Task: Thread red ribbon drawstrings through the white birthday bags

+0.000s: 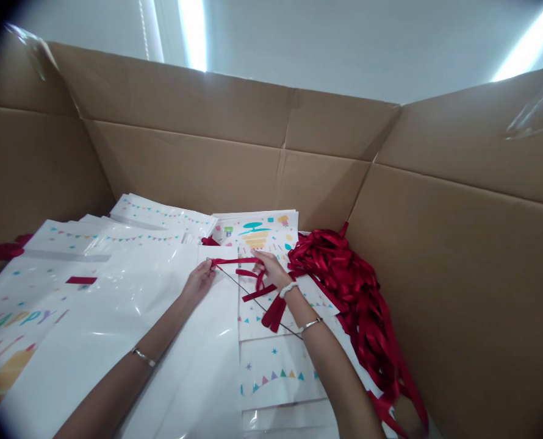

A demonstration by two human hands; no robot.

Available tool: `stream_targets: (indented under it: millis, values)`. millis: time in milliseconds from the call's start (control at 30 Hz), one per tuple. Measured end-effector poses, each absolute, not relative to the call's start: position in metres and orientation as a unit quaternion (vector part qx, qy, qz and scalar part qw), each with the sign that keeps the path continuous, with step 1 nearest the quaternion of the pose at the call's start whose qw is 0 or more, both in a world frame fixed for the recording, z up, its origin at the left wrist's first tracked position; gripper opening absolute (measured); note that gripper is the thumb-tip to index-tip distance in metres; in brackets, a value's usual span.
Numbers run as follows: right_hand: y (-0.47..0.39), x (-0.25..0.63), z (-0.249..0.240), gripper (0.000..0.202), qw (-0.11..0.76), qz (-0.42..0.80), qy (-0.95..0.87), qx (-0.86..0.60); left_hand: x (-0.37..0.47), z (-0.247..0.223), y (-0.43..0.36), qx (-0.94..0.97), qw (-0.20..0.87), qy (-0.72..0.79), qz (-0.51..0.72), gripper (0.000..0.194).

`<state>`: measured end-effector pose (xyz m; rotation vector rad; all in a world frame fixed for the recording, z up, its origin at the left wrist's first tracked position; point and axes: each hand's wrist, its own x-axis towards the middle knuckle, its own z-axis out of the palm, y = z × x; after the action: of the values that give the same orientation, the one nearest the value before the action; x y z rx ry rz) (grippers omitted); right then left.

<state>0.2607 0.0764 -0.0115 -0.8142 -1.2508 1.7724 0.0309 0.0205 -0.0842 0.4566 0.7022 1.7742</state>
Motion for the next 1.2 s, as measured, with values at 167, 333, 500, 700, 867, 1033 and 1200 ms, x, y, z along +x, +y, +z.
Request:
stream_targets:
  millis: [167,333,500,700,867,1033,1200]
  values:
    - [0.104,0.324,0.004,0.051,0.480,0.560,-0.531,-0.417,0.030,-0.088,0.023,0.208,0.552,0.306,0.748,0.027]
    - [0.114,0.348,-0.002,0.046,0.405,0.436,-0.647,-0.476,0.032,-0.088,0.022,0.225,0.554,0.317,0.736,0.032]
    - [0.106,0.316,0.003,0.030,0.414,0.316,-0.730,-0.443,0.034,-0.086,0.021,0.247,0.547,0.346,0.721,0.033]
    - [0.079,0.222,0.001,0.024,0.325,0.373,-0.801,-0.337,0.036,-0.087,0.021,0.257,0.549,0.349,0.714,0.037]
    - [0.059,0.167,-0.006,0.025,0.289,0.451,-0.762,-0.365,0.036,-0.088,0.021,0.271,0.544,0.336,0.720,0.038]
    - [0.052,0.162,-0.008,0.033,0.282,0.494,-0.732,-0.375,0.036,-0.086,0.018,0.278,0.561,0.309,0.716,0.030]
    - [0.052,0.169,-0.015,0.031,0.283,0.520,-0.713,-0.376,0.034,-0.084,0.021,0.249,0.555,0.311,0.731,0.031]
